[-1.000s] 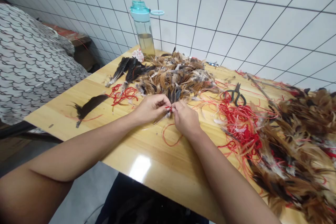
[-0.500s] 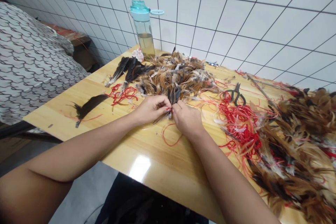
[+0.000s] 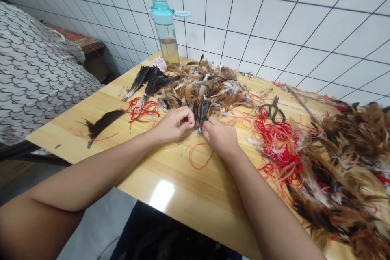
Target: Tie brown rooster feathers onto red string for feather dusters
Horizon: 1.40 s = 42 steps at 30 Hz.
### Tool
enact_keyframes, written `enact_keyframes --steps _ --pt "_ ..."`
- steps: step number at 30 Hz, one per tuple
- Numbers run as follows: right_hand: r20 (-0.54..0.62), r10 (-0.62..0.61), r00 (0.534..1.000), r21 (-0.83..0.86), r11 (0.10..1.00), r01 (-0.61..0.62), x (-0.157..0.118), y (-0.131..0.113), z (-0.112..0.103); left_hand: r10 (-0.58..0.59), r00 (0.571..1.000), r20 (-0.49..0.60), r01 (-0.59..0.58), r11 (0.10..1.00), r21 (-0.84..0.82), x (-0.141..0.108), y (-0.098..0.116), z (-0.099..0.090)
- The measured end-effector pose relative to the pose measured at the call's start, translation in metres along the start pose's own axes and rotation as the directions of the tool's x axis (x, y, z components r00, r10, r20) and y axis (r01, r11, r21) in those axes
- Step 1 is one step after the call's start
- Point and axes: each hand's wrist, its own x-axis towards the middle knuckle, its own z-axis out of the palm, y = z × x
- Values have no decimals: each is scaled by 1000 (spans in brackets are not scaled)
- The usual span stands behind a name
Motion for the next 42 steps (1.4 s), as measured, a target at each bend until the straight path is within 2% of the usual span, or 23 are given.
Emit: enact_keyframes --steps 10,18,22,25,27,29,34,38,40,42 --pt "106 -58 993 -67 996 65 0 0 -9 -30 999 40 31 999 -19 1 0 -5" --pt "127 -99 987 -98 989 112 -1 -4 -14 -31 999 26 32 999 -33 0 3 -8" --pt "112 -100 989 -110 988 112 -2 -1 -11 -94 994 55 100 990 -102 0 2 -8" --pt "62 -43 997 -115 992 50 -3 2 -7 -230 959 165 271 915 -299 0 2 -3" --pt "7 6 1000 -74 997 -5 -3 1 -4 -324 906 271 417 787 -455 -1 4 2" --pt "-57 28 998 -14 999 -29 -4 -1 -1 -353 874 335 485 682 -547 -2 7 7" --pt "-233 -16 972 -7 1000 15 -6 -9 8 -305 911 277 412 645 -643 -2 11 11" --pt "-323 -50 945 19 998 59 -6 -12 12 -321 905 279 424 632 -649 -1 10 7" --pt "-341 -34 939 58 997 57 -6 -13 12 -296 929 220 368 707 -604 0 10 2" --pt "-332 -4 943 74 997 31 -5 -13 13 -240 966 101 258 836 -485 1 11 -7"
